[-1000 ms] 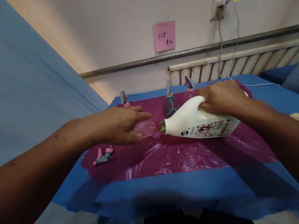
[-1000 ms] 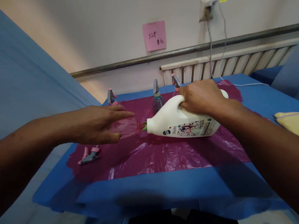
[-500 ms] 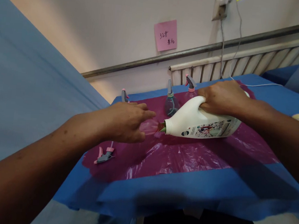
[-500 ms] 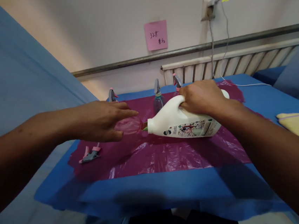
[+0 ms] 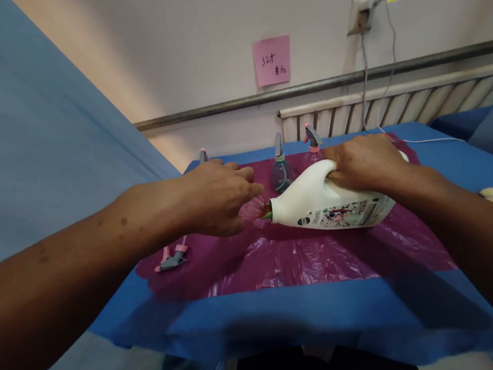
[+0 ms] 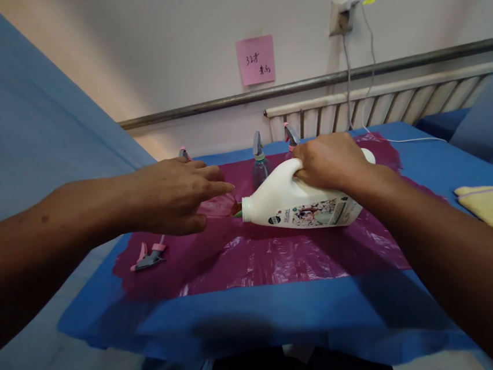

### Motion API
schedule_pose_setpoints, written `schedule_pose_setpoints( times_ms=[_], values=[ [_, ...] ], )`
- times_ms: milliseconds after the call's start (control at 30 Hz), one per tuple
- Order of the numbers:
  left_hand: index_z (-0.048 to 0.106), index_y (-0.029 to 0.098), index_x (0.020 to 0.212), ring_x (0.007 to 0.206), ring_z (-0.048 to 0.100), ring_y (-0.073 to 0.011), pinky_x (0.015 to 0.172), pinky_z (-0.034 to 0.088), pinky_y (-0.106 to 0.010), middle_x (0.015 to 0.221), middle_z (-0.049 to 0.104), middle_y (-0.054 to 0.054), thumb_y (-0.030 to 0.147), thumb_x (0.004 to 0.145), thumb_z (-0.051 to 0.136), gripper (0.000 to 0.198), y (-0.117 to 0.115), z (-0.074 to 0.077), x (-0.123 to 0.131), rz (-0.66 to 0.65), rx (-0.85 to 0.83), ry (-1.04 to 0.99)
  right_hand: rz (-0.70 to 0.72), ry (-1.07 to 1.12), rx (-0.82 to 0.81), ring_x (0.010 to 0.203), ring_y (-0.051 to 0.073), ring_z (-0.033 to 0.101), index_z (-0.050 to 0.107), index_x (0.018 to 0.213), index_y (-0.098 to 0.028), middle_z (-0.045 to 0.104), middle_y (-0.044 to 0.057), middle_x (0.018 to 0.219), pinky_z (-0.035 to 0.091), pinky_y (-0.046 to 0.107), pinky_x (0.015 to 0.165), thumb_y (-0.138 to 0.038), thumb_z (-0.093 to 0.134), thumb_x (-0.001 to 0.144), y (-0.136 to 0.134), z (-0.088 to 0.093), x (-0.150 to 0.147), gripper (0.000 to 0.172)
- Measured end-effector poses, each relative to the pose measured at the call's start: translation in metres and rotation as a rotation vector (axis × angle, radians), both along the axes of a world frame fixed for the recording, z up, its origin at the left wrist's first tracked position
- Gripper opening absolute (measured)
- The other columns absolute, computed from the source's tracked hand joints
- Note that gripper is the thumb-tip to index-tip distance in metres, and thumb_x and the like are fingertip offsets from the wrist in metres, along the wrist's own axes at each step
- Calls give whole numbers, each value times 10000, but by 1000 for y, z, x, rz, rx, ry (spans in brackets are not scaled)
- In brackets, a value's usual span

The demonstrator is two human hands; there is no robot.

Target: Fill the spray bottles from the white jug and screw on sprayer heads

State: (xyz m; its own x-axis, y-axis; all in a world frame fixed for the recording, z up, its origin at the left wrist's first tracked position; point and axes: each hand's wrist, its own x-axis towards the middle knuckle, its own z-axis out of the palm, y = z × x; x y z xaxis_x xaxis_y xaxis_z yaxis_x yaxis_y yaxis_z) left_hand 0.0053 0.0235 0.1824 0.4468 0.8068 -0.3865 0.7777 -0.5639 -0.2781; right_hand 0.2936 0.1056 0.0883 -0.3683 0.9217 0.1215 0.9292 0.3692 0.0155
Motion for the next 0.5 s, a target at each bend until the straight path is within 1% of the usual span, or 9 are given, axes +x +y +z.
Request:
schedule_pose_setpoints(
  times_ms=[67,167,267,400,433,500],
  values=[
    [767,298,1499,1325,691,-443,1177,498,-610,1508,756,-133,362,896,778,607,-1,1,5,-28,24,81,-5,-12,1,955,370,761,855,1237,-264,848,172,1025,441,430,792,-554,586,1031,0,0,0,446],
    [767,297,1498,1287,703,-423,1121,521,-577,1489,757,-135,327,917,749,582,-3,3,11,-53,60,146,-10,-29,13,937,358,756,851,1239,-255,845,169,1015,426,413,772,-522,568,1036,-1,0,1,439],
    [778,306,1476,1271,706,-406,1099,521,-548,1461,761,-120,291,917,746,560,-5,4,16,-55,83,154,-12,-20,15,947,350,750,854,1227,-237,841,167,1015,427,402,788,-506,591,1025,-1,-1,2,427],
    [785,294,1453,1251,708,-413,1074,523,-549,1427,763,-123,270,900,752,555,-5,3,15,-64,95,169,-13,-10,15,941,346,741,856,1230,-238,839,168,1017,426,398,787,-506,606,1025,-2,0,3,421],
    [790,297,1440,1239,710,-407,1074,521,-544,1411,766,-117,273,891,763,551,-4,1,12,-67,102,155,-13,-12,18,931,344,738,856,1229,-240,837,167,1011,421,395,776,-507,606,1026,-2,0,3,418],
    [807,311,1389,1206,719,-379,1085,515,-522,1359,780,-89,303,866,798,524,-2,-1,5,-59,166,65,-13,-11,27,906,337,731,852,1220,-244,831,162,994,405,389,751,-509,609,1025,-3,0,5,410]
  ],
)
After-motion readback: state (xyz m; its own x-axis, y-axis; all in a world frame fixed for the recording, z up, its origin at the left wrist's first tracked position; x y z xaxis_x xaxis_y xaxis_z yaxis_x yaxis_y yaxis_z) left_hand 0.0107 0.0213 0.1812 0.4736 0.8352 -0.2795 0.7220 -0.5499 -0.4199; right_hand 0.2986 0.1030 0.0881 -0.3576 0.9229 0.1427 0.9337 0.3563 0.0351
